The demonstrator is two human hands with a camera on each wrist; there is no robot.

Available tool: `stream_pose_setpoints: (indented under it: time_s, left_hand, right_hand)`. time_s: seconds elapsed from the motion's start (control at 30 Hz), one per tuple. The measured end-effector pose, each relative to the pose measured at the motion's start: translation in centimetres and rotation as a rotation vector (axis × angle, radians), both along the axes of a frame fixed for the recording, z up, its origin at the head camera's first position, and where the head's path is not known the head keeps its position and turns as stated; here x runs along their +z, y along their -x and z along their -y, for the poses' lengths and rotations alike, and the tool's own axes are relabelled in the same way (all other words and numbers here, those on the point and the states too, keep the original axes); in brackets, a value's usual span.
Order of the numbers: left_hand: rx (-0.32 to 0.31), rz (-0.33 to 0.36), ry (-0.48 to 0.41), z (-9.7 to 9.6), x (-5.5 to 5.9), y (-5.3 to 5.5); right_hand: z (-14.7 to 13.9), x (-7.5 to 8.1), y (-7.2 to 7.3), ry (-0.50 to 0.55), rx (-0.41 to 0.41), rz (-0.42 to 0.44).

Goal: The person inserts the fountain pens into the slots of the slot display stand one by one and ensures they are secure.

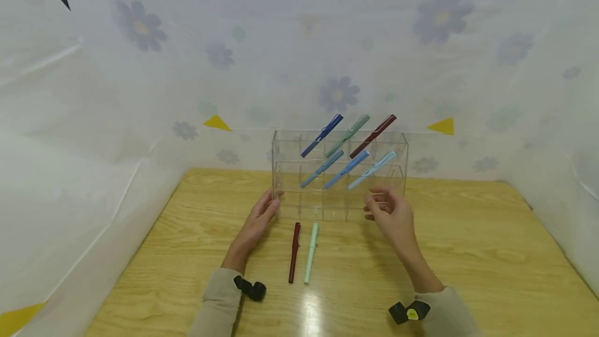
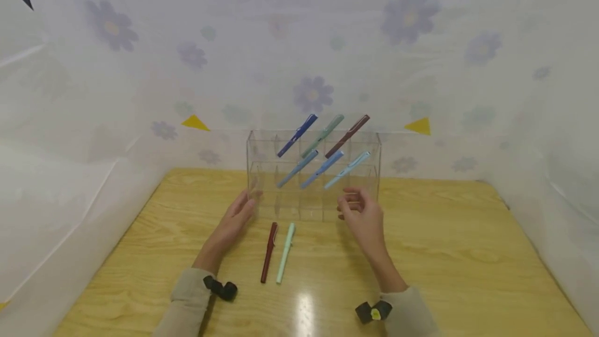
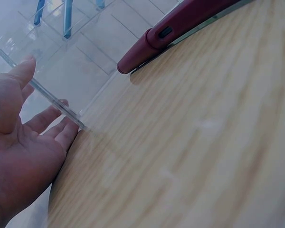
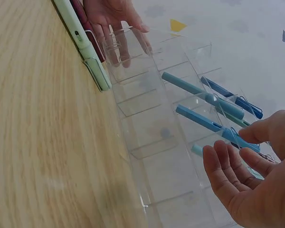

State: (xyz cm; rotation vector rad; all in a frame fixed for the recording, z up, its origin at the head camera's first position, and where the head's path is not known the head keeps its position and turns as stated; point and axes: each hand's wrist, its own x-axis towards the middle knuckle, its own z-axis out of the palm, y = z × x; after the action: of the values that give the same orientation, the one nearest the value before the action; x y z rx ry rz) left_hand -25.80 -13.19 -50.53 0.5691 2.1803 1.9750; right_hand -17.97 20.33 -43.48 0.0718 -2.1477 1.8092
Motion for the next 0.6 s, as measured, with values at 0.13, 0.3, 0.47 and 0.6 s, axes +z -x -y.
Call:
stream_pose_setpoints:
  time_s: [0.13,0.3,0.47,0.6]
  left_hand:
    - [-0.006,-0.01,0.0,0.0,0.1,0.1]
    - [-0.003,-0.004,-0.007,0.1,0.2,0.0]
    - [-0.004,0.012,0.001,0.1,0.1,0.1]
    - [-0.013,0.013,-0.002,0.0,0.0,0.2]
  right_hand:
    - [1.3,-0.7,0.0,0.008,0.04,0.045]
    - [3.1,-1.6,-0.3,0.013,0.09,0.097]
    - [4.5,-2.5,-0.7,-0.002,0.102,0.145]
    - [5.5,-3.3,-0.8,-0.01,0.115,0.174]
